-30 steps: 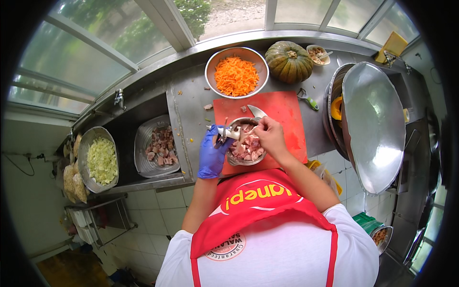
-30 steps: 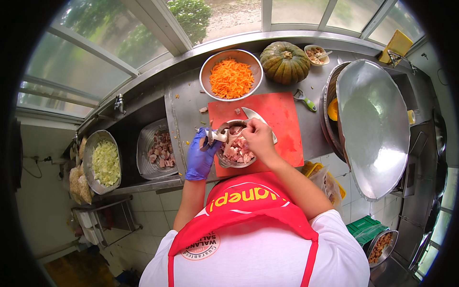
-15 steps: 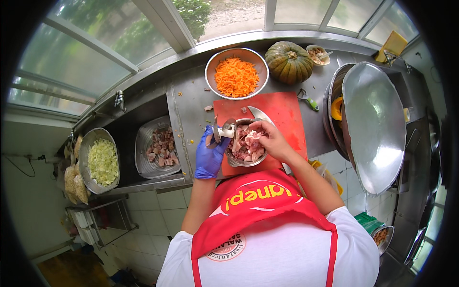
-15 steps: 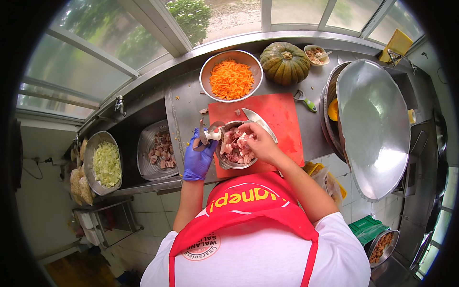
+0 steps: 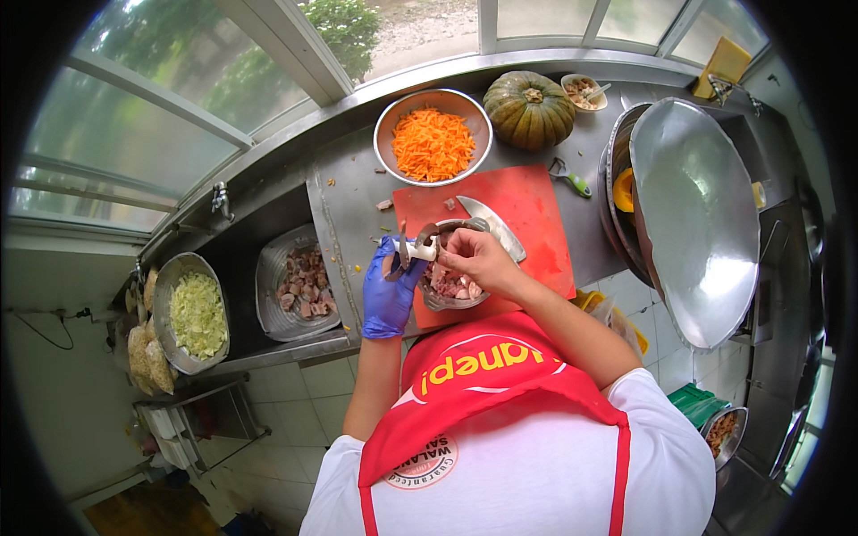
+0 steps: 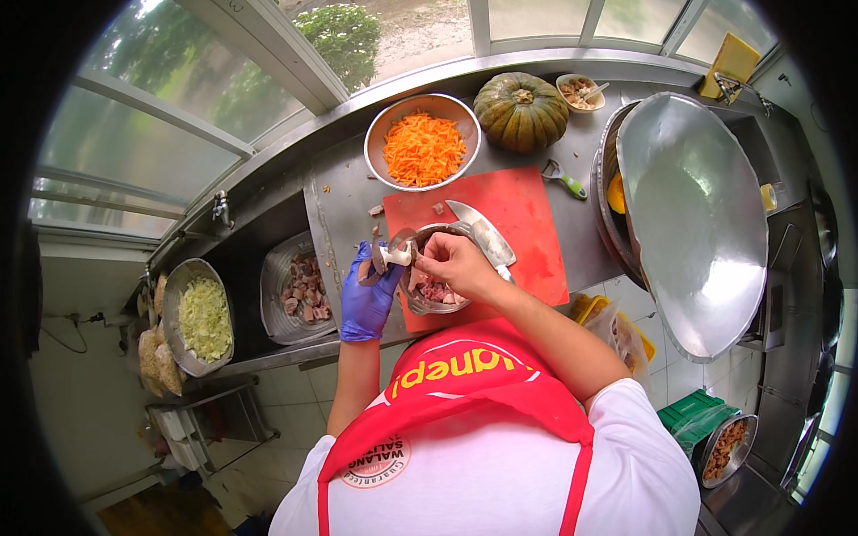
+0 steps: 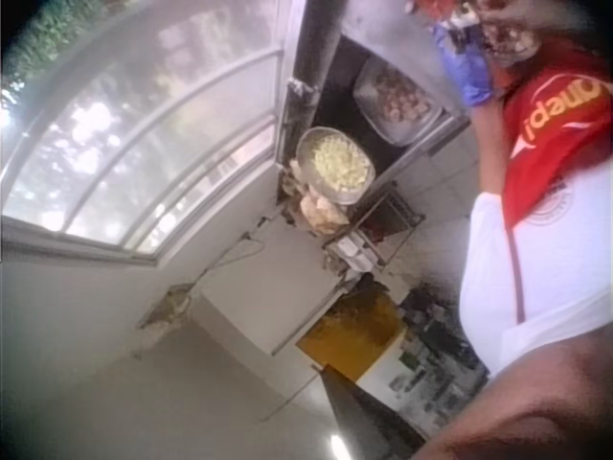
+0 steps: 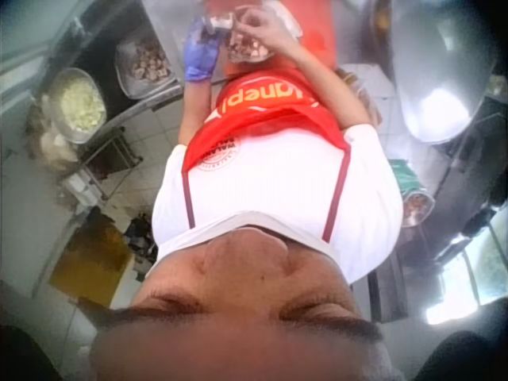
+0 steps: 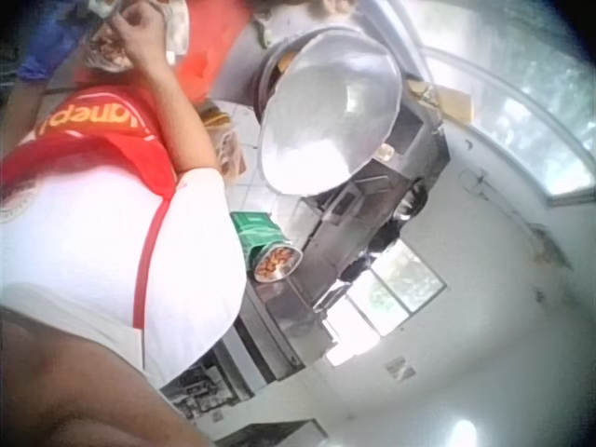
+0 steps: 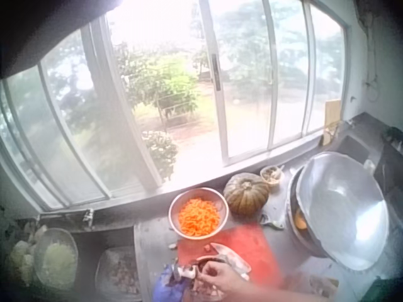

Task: The person uses a food processor to grind meat, then transfers the ground meat to a bowl. They retrieve a whole chicken from a yellow bin, place it on a cutting board, and begin cutting it into smaller pieces with a knife.

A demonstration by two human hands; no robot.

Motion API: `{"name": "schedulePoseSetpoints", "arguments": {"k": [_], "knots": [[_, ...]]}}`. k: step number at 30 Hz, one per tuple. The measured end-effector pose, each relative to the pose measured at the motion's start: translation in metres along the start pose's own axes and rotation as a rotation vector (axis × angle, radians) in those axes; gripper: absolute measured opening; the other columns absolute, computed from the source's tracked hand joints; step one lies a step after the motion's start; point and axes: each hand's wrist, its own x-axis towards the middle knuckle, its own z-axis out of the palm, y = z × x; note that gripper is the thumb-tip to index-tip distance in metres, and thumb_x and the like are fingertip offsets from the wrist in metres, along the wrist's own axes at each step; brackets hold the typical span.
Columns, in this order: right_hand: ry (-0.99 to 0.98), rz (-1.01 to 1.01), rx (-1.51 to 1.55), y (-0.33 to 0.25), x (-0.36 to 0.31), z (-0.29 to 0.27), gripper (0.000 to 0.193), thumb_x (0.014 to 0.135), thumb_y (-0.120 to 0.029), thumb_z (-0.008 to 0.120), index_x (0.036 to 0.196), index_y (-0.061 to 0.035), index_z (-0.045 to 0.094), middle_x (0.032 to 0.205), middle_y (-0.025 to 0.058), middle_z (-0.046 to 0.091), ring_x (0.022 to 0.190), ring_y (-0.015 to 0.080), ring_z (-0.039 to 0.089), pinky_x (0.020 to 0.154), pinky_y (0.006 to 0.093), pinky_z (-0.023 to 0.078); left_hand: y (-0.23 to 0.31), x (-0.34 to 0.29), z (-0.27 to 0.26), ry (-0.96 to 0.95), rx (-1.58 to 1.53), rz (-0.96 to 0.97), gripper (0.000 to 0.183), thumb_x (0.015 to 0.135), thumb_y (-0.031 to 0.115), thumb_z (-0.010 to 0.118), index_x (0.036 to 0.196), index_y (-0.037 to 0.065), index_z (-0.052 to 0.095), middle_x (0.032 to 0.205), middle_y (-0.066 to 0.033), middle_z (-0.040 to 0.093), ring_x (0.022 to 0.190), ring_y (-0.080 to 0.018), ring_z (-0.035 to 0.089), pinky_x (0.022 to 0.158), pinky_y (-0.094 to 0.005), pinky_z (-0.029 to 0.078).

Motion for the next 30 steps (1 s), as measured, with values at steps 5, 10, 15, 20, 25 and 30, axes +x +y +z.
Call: {"name": "schedulePoseSetpoints", "arguments": {"k": [5, 10, 15, 20, 25, 30], "knots": [[0.052, -0.044, -0.052, -0.002, -0.004, 0.004, 0.023, 0.102, -0.010, 0.064, 0.082, -0.0073, 0.053, 0.074, -0.0049, 0.053, 0.069, 0.0028, 0.051, 0.061, 0.0224, 0.044, -0.015, -0.004, -0.004, 0.017, 0.107, -0.006, 0.036, 0.099, 0.004, 0.071, 0.132, 0.000, 0.059, 0.121, -0.0072, 0.067, 0.104, -0.0148, 0.067, 0.090, -0.0293, 0.056], [0.233, -0.085, -0.385, 0.002, -0.004, 0.001, 0.019, 0.099, -0.006, 0.058, 0.081, -0.0030, 0.052, 0.071, 0.0010, 0.055, 0.066, 0.0088, 0.051, 0.060, 0.0310, 0.045, -0.013, -0.006, -0.005, -0.024, -0.098, -0.092, 0.022, 0.105, 0.012, 0.063, 0.125, 0.002, 0.060, 0.114, -0.0073, 0.064, 0.105, -0.0154, 0.065, 0.091, -0.0306, 0.059], [0.280, -0.222, -0.298, 0.023, 0.004, -0.008, 0.022, 0.095, -0.005, 0.061, 0.078, -0.0038, 0.048, 0.068, -0.0007, 0.047, 0.066, 0.0086, 0.045, 0.059, 0.0316, 0.043, -0.026, -0.002, -0.014, 0.009, -0.466, -0.099, 0.020, 0.108, 0.009, 0.057, 0.125, 0.000, 0.057, 0.117, -0.0093, 0.061, 0.110, -0.0178, 0.064, 0.097, -0.0320, 0.060], [0.163, -0.081, -0.326, 0.027, -0.009, -0.007, 0.029, 0.096, -0.004, 0.062, 0.076, -0.0060, 0.041, 0.069, -0.0019, 0.043, 0.067, 0.0078, 0.042, 0.059, 0.0327, 0.041, -0.026, 0.004, -0.020, 0.066, -0.768, -0.072, 0.029, 0.111, 0.009, 0.046, 0.133, -0.008, 0.054, 0.130, -0.0172, 0.064, 0.118, -0.0250, 0.066, 0.110, -0.0373, 0.056], [0.050, -0.164, -0.476, 0.047, -0.029, 0.003, 0.027, 0.095, -0.005, 0.063, 0.080, -0.0026, 0.042, 0.069, 0.0046, 0.040, 0.068, 0.0106, 0.041, 0.061, 0.0333, 0.040, -0.024, 0.012, -0.019, 0.082, -0.693, 0.035, 0.025, 0.110, 0.009, 0.050, 0.131, -0.004, 0.055, 0.129, -0.0127, 0.062, 0.119, -0.0228, 0.064, 0.106, -0.0369, 0.058], [0.113, -0.352, -0.875, 0.027, -0.032, -0.004, 0.011, 0.094, -0.007, 0.062, 0.090, -0.0015, 0.054, 0.080, 0.0163, 0.061, 0.079, 0.0368, 0.062, 0.071, 0.0466, 0.048, -0.018, 0.014, -0.032, 0.219, -0.173, 0.189, 0.027, 0.111, 0.022, 0.053, 0.125, 0.001, 0.061, 0.121, -0.0106, 0.066, 0.114, -0.0211, 0.066, 0.103, -0.0383, 0.059]]}}
